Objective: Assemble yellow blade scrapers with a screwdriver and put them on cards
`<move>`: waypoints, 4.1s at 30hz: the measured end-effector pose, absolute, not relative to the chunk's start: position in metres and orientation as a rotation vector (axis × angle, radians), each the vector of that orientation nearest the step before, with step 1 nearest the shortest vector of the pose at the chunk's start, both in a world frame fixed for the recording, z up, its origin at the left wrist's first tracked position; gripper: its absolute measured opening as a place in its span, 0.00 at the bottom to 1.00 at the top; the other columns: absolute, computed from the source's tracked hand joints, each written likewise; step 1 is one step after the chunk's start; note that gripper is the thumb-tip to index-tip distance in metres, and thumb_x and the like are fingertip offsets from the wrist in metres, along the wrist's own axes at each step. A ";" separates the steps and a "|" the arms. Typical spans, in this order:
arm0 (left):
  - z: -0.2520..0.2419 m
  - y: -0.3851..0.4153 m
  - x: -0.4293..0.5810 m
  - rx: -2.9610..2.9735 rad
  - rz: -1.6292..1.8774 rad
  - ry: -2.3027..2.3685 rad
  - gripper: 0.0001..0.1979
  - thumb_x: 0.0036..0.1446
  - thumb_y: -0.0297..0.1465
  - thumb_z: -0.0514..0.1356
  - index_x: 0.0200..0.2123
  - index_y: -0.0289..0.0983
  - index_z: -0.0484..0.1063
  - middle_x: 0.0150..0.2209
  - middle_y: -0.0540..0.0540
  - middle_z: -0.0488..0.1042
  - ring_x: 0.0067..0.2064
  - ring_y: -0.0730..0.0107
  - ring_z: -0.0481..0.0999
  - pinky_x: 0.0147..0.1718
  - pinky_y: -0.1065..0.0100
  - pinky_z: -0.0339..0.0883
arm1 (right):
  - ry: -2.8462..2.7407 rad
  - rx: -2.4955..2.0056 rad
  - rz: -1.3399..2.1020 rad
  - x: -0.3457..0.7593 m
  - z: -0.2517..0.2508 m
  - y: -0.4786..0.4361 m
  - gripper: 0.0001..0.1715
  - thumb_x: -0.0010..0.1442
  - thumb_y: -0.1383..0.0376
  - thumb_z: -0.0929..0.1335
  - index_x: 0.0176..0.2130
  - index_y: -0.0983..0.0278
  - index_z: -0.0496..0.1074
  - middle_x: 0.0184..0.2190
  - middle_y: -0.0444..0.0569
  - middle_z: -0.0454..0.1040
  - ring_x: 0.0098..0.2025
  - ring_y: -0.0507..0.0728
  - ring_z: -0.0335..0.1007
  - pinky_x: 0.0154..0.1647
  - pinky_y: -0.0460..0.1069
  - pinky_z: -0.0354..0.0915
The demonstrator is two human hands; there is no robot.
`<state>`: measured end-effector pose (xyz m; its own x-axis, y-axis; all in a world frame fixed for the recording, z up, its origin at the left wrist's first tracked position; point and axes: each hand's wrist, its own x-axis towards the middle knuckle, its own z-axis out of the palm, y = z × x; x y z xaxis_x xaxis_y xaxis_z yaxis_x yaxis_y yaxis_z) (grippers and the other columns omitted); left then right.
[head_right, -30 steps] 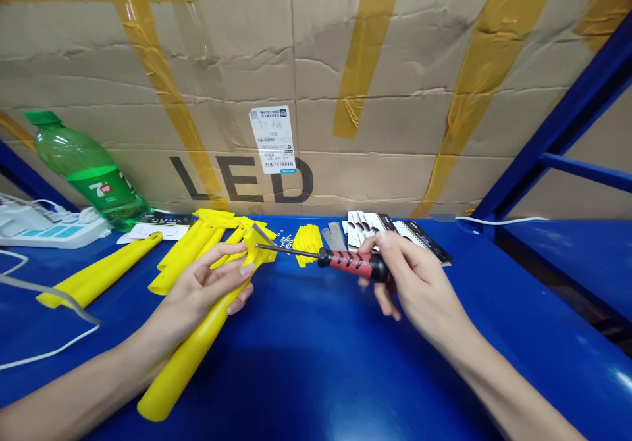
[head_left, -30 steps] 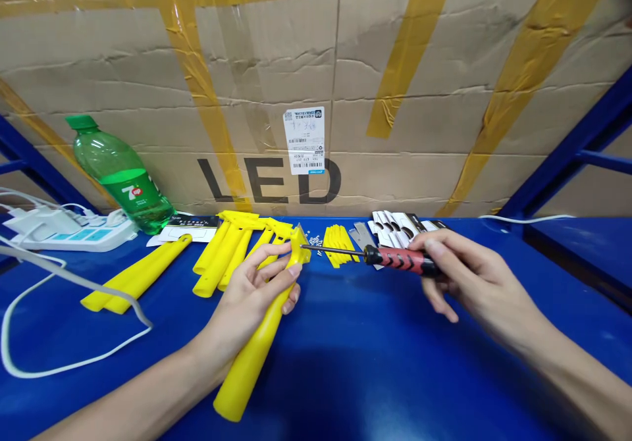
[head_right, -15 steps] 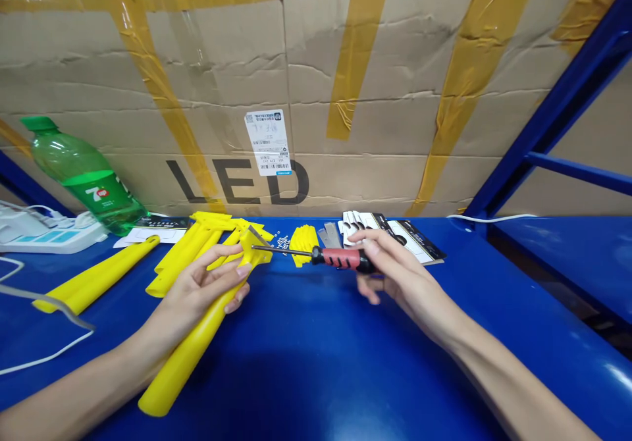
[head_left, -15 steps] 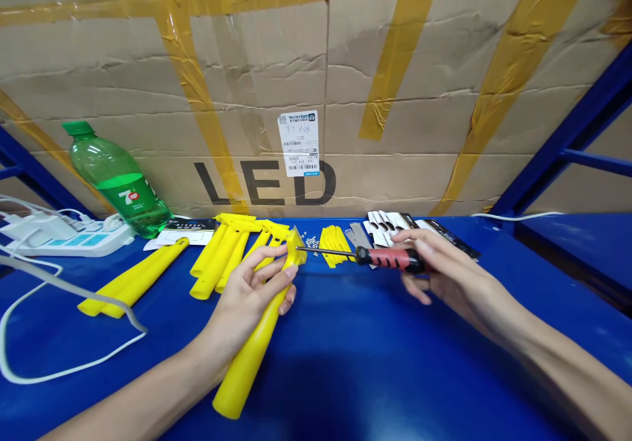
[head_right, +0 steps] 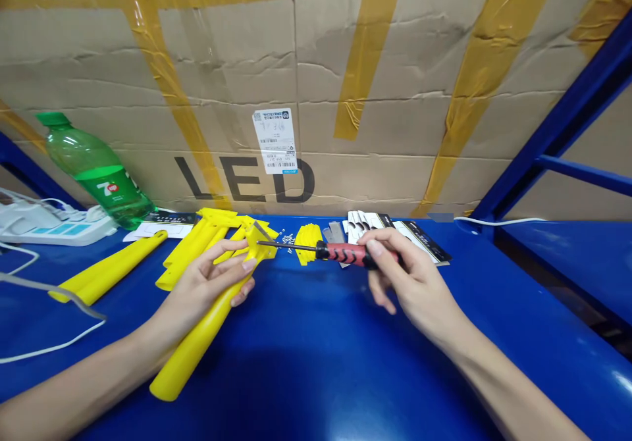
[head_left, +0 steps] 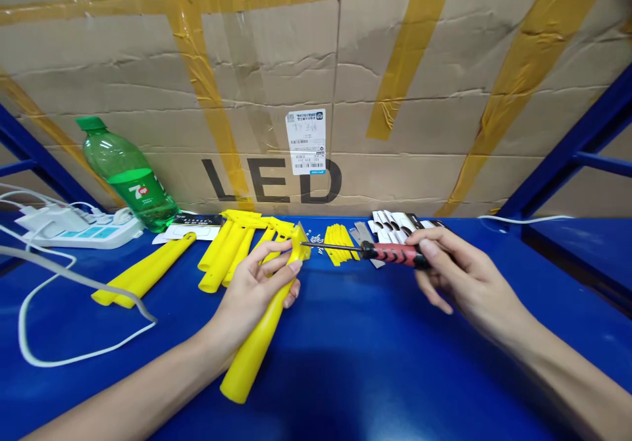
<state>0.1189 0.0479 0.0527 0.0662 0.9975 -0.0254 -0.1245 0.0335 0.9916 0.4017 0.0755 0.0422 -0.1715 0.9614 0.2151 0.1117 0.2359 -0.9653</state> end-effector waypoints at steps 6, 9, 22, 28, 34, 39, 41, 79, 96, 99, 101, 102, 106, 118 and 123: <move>0.053 0.047 0.118 1.108 1.212 1.084 0.20 0.54 0.36 0.70 0.46 0.38 0.67 0.20 0.56 0.70 0.21 0.76 0.67 0.26 0.71 0.57 | -1.559 -1.003 1.161 0.406 0.041 0.074 0.22 0.63 0.51 0.71 0.53 0.58 0.69 0.37 0.49 0.78 0.32 0.56 0.77 0.33 0.51 0.74; 0.050 0.048 0.116 1.079 1.213 1.084 0.20 0.54 0.35 0.70 0.46 0.38 0.67 0.21 0.56 0.70 0.21 0.77 0.67 0.26 0.71 0.58 | -1.604 -0.999 1.093 0.404 0.043 0.073 0.20 0.63 0.51 0.71 0.49 0.58 0.69 0.31 0.46 0.77 0.24 0.53 0.73 0.26 0.48 0.72; 0.050 0.046 0.119 1.057 1.201 1.033 0.20 0.51 0.35 0.71 0.42 0.38 0.66 0.22 0.55 0.72 0.20 0.77 0.68 0.23 0.73 0.59 | -1.519 -1.105 1.031 0.403 0.044 0.073 0.18 0.68 0.47 0.65 0.43 0.59 0.71 0.23 0.43 0.72 0.13 0.48 0.58 0.12 0.45 0.55; 0.047 0.045 0.117 1.074 1.210 1.063 0.20 0.53 0.35 0.70 0.45 0.38 0.67 0.21 0.56 0.71 0.20 0.76 0.68 0.25 0.71 0.59 | -1.582 -1.000 1.076 0.405 0.045 0.072 0.21 0.61 0.53 0.73 0.51 0.55 0.72 0.43 0.50 0.76 0.37 0.57 0.77 0.38 0.51 0.76; 0.048 0.047 0.116 1.109 1.193 1.060 0.19 0.53 0.37 0.70 0.44 0.39 0.68 0.20 0.55 0.71 0.20 0.75 0.67 0.24 0.71 0.57 | -1.513 -1.166 1.063 0.401 0.042 0.073 0.25 0.67 0.44 0.63 0.46 0.61 0.71 0.22 0.44 0.71 0.12 0.48 0.59 0.09 0.44 0.54; 0.047 0.050 0.116 1.106 1.214 1.076 0.21 0.52 0.37 0.71 0.44 0.40 0.66 0.21 0.56 0.70 0.21 0.74 0.68 0.24 0.71 0.57 | -1.611 -0.972 1.137 0.405 0.043 0.073 0.20 0.63 0.55 0.72 0.52 0.57 0.69 0.36 0.48 0.77 0.34 0.56 0.77 0.37 0.52 0.74; 0.047 0.050 0.116 1.109 1.216 1.075 0.21 0.51 0.37 0.72 0.42 0.40 0.66 0.21 0.56 0.69 0.20 0.75 0.68 0.23 0.71 0.57 | -1.614 -1.023 1.069 0.403 0.044 0.072 0.18 0.66 0.51 0.69 0.49 0.59 0.69 0.25 0.43 0.74 0.21 0.52 0.70 0.23 0.48 0.68; 0.052 0.047 0.124 1.221 1.207 1.117 0.22 0.54 0.38 0.70 0.45 0.39 0.64 0.20 0.57 0.70 0.20 0.77 0.66 0.25 0.72 0.57 | -1.553 -1.035 1.102 0.404 0.054 0.070 0.18 0.69 0.48 0.65 0.45 0.59 0.69 0.31 0.45 0.75 0.24 0.51 0.70 0.22 0.46 0.67; 0.051 0.049 0.122 1.193 1.217 1.144 0.26 0.51 0.39 0.71 0.47 0.38 0.64 0.20 0.56 0.71 0.20 0.76 0.67 0.24 0.72 0.58 | -1.657 -1.024 1.061 0.403 0.050 0.072 0.16 0.70 0.50 0.64 0.46 0.59 0.66 0.21 0.38 0.69 0.15 0.47 0.61 0.16 0.43 0.58; 0.050 0.048 0.122 1.229 1.215 1.140 0.24 0.53 0.39 0.70 0.47 0.38 0.64 0.20 0.56 0.71 0.19 0.77 0.66 0.24 0.72 0.59 | -1.624 -1.039 1.093 0.402 0.050 0.072 0.18 0.71 0.49 0.62 0.44 0.60 0.67 0.26 0.41 0.72 0.16 0.47 0.64 0.15 0.43 0.59; 0.049 0.049 0.121 1.230 1.218 1.127 0.24 0.53 0.39 0.70 0.46 0.39 0.63 0.20 0.56 0.71 0.20 0.76 0.67 0.24 0.72 0.59 | -1.689 -0.987 1.050 0.404 0.052 0.070 0.15 0.68 0.52 0.66 0.47 0.59 0.69 0.34 0.45 0.76 0.26 0.50 0.73 0.27 0.46 0.70; 0.049 0.049 0.121 1.230 1.221 1.123 0.23 0.53 0.38 0.70 0.46 0.39 0.63 0.20 0.57 0.70 0.20 0.76 0.67 0.24 0.72 0.59 | -1.727 -0.959 1.012 0.405 0.053 0.069 0.14 0.67 0.54 0.69 0.48 0.59 0.70 0.39 0.48 0.77 0.31 0.51 0.75 0.33 0.47 0.73; 0.051 0.047 0.121 1.244 1.233 1.135 0.21 0.55 0.37 0.69 0.45 0.39 0.64 0.20 0.57 0.70 0.20 0.76 0.67 0.24 0.72 0.60 | -1.726 -0.930 0.964 0.408 0.054 0.065 0.11 0.65 0.58 0.71 0.46 0.59 0.75 0.35 0.47 0.79 0.28 0.50 0.74 0.31 0.46 0.72; 0.050 0.049 0.118 1.275 1.274 1.110 0.20 0.54 0.36 0.70 0.44 0.38 0.66 0.21 0.54 0.73 0.20 0.75 0.69 0.21 0.73 0.64 | -1.090 -1.114 1.424 0.386 0.055 0.063 0.21 0.58 0.54 0.76 0.46 0.64 0.77 0.23 0.46 0.76 0.18 0.47 0.64 0.16 0.40 0.62; 0.059 0.052 0.117 1.215 1.295 1.128 0.27 0.58 0.34 0.68 0.57 0.36 0.62 0.24 0.49 0.79 0.22 0.74 0.74 0.25 0.74 0.69 | -0.715 -1.144 1.527 0.388 0.051 0.076 0.13 0.60 0.58 0.73 0.40 0.65 0.76 0.30 0.51 0.80 0.17 0.45 0.59 0.15 0.39 0.62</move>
<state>0.1170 0.0525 0.0586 -0.0049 0.9972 0.0745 -0.0629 -0.0746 0.9952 0.3877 0.0762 0.0507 0.0070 0.9548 -0.2972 -0.3837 -0.2719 -0.8825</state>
